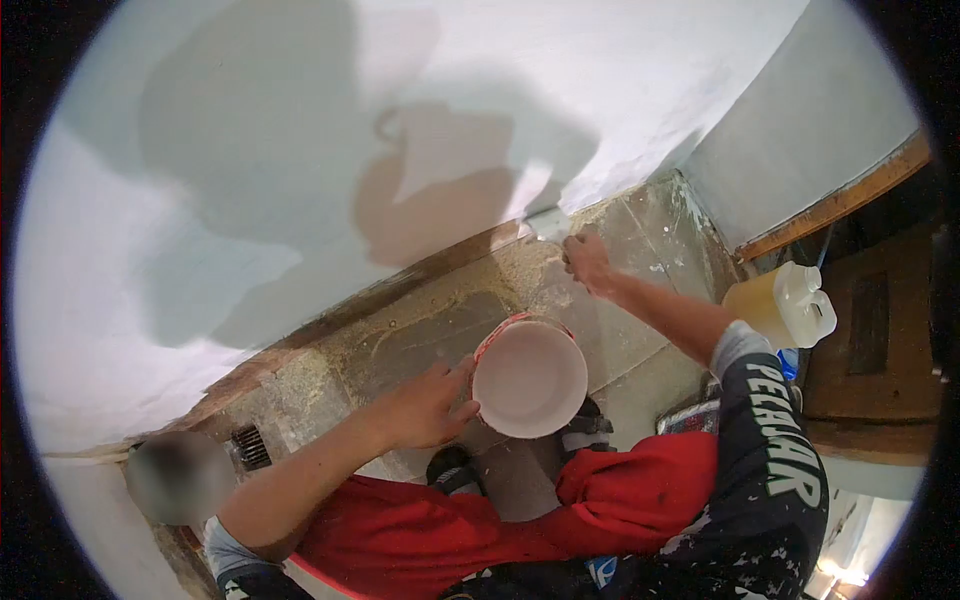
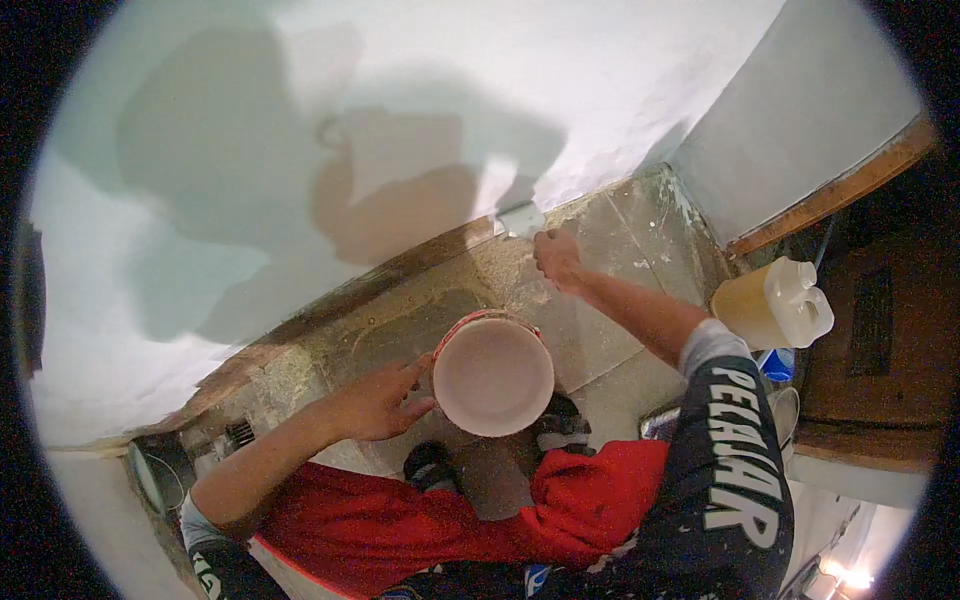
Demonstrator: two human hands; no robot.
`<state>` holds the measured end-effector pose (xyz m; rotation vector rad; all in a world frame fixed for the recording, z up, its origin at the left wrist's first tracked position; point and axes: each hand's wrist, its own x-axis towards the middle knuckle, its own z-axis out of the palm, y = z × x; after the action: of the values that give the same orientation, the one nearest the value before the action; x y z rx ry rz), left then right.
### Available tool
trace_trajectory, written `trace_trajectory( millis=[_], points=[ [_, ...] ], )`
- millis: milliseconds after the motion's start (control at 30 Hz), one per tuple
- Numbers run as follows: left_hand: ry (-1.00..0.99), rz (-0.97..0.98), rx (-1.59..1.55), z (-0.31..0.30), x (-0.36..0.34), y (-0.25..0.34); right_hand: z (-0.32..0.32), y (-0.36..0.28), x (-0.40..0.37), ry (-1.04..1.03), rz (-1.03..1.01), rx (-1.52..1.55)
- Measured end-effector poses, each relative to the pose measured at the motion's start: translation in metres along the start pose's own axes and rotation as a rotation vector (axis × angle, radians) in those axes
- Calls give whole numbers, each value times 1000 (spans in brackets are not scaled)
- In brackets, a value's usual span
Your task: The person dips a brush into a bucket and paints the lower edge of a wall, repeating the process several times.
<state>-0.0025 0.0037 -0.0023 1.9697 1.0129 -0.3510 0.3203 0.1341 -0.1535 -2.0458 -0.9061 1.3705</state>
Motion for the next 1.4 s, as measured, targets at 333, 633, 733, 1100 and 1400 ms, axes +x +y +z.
trace_trajectory(
  millis=[333, 633, 733, 1100, 1400],
  points=[
    [-22, -2, 0, -3, 5, 2, -17, 32, 19, -22, -35, 95],
    [20, -65, -39, -2, 0, 7, -24, 19, 50, -136, 155, 59],
    [39, -80, -37, 0, 3, 12, -39, -10, 21, -90, 43, -16],
    [282, -140, -269, 6, 27, 35, -96, 16, -28, -59, -224, 386],
    [241, -258, -180, -2, 49, 48, -103, 59, -37, -435, -276, 269]
  ],
)
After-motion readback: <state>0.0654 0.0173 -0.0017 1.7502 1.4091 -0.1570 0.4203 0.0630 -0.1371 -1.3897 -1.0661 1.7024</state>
